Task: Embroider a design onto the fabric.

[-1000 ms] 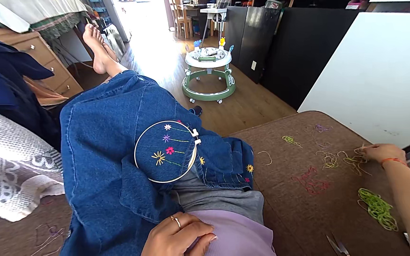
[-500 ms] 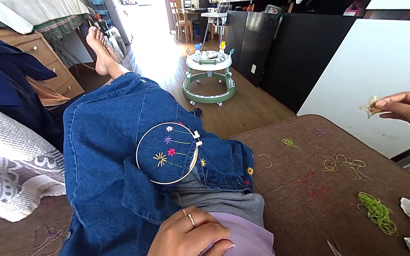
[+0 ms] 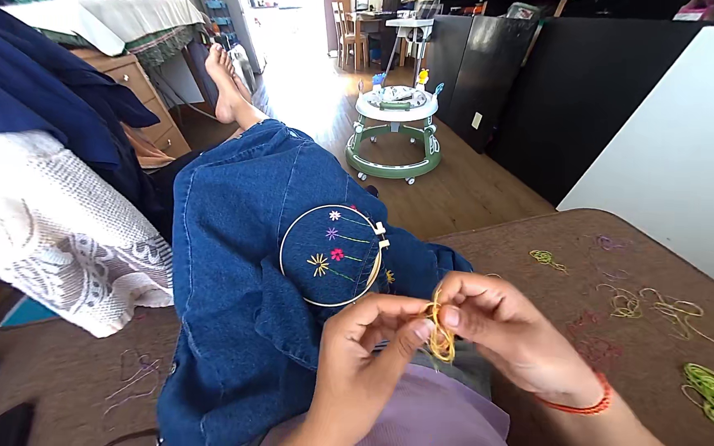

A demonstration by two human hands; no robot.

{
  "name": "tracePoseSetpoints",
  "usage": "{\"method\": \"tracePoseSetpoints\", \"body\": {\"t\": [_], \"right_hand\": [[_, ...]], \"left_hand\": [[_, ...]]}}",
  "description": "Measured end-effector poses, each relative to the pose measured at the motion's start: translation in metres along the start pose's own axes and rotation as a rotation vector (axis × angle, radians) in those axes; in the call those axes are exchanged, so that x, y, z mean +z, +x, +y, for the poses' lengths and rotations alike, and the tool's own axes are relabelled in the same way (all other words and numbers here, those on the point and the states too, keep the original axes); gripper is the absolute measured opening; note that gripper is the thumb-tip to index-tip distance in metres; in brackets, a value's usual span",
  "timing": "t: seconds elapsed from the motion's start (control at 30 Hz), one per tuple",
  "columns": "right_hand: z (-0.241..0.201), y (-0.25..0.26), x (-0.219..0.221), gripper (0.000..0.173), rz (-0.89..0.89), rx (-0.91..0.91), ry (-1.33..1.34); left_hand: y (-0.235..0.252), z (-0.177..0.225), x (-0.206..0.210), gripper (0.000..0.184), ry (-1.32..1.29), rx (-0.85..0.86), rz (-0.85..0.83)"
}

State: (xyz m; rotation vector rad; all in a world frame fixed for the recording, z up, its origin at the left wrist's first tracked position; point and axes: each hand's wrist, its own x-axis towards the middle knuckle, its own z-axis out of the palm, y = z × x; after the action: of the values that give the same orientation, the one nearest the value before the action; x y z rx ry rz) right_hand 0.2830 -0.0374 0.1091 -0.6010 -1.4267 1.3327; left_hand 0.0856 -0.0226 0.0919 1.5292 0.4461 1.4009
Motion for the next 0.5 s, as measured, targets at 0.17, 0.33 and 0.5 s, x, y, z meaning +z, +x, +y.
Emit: {"method": "tracePoseSetpoints", "body": {"t": [0.17, 0.33, 0.5], "right_hand": [[0.027, -0.008, 0.016, 0.031, -0.050, 0.098, 0.308], [0.045, -0.014, 0.033, 0.033, 0.075, -0.033, 0.019], [0.047, -0.013, 0.032, 0.024, 0.169, -0.099, -0.168]], "left_hand": [[-0.002, -0.006, -0.013, 0.007, -0.016, -0.080, 0.172], [-0.004, -0.009, -0.013, 0.005, -0.028, -0.100, 0.221], [-0.003, -0.008, -0.019, 0.005, -0.087, -0.103, 0.266]]}}
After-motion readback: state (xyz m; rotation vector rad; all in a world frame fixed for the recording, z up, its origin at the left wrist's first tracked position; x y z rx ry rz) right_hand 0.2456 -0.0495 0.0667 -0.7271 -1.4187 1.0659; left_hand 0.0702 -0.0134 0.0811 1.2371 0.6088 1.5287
